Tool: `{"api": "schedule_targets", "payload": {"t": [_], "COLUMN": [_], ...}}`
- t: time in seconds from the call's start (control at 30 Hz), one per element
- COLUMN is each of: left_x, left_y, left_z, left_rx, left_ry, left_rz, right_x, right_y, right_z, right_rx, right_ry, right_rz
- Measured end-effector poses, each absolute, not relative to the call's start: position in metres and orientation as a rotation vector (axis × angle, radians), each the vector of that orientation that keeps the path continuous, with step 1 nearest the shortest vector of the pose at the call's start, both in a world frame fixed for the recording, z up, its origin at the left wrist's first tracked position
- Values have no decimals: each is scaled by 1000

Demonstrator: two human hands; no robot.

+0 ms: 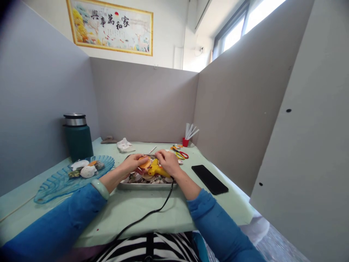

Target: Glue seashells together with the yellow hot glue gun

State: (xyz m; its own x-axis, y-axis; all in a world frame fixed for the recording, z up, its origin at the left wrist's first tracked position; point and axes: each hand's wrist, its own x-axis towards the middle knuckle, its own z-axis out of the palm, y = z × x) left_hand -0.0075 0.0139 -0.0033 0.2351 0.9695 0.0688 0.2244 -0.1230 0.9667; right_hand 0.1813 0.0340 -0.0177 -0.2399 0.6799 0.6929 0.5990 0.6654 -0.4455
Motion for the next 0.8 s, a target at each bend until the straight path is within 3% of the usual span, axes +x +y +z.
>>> {"api": "schedule_targets", "payload": {"t": [0.13, 0.33, 0.6, 0.8], "left_x": [-7, -7, -6, -8], "left_y": [16, 16, 14, 13], "left_z": [-1, -2, -5, -6], "left_rx": [1481, 1476, 1562, 1611], "left_ry": [1272, 1304, 1096, 1023], "left_rz": [1098, 1139, 1087, 984], "right_x": [187, 189, 178, 178], "right_y": [40, 41, 29, 31], "right_z": [-17, -16, -17, -19], "right_rx": [-1057, -1045, -960, -944], "right_ry": [-1541, -1458, -2137, -2226], "right_rz": [71, 69, 43, 10]}}
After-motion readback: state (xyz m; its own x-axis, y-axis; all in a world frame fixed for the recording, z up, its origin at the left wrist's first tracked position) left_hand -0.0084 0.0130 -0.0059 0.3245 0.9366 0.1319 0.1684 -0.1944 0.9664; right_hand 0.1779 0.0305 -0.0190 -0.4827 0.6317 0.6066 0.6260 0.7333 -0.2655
